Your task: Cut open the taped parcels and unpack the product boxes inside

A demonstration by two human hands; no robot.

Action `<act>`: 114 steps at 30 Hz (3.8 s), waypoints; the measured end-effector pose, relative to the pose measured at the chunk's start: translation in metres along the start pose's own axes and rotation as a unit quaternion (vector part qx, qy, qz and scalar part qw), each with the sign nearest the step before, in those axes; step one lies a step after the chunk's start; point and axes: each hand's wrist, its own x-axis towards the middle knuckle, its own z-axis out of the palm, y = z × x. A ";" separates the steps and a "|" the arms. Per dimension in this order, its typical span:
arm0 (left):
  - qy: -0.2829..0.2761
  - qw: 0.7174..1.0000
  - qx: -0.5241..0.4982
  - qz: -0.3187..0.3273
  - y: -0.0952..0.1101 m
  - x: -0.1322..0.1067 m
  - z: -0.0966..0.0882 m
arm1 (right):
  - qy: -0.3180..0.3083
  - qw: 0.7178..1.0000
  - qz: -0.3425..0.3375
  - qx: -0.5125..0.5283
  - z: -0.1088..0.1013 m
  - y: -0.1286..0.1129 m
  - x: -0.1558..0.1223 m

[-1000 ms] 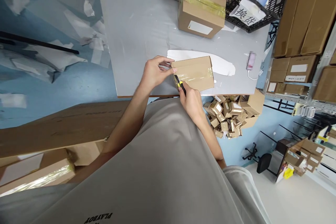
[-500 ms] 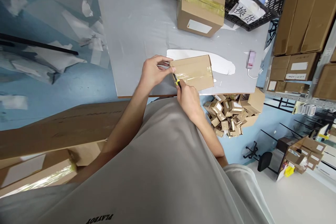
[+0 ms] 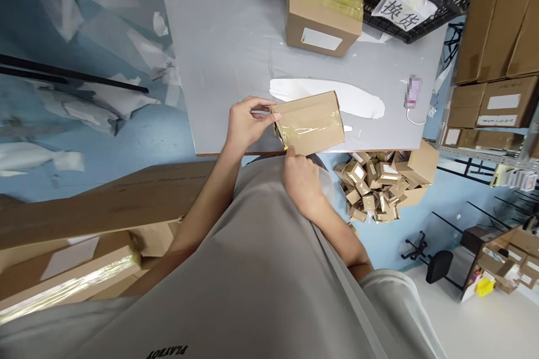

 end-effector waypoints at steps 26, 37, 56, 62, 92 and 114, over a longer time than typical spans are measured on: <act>0.039 0.992 0.104 -0.061 0.034 -0.078 0.004 | 0.322 0.913 -0.056 0.244 0.026 0.187 0.076; 0.118 0.985 0.085 -0.096 0.022 -0.071 0.031 | 0.314 0.891 -0.127 0.302 0.055 0.194 0.121; 0.204 0.966 0.155 -0.034 0.014 -0.073 0.050 | 0.341 0.889 -0.086 0.293 0.070 0.191 0.126; 0.197 0.962 0.187 -0.023 0.010 -0.083 0.036 | 0.329 0.890 -0.114 0.296 0.068 0.192 0.124; -0.102 0.946 0.253 0.176 0.052 -0.028 0.125 | 0.184 0.969 -0.016 0.167 -0.006 0.147 0.087; -0.013 0.958 0.243 0.150 0.057 -0.030 0.099 | 0.283 0.919 0.133 0.241 0.051 0.231 0.162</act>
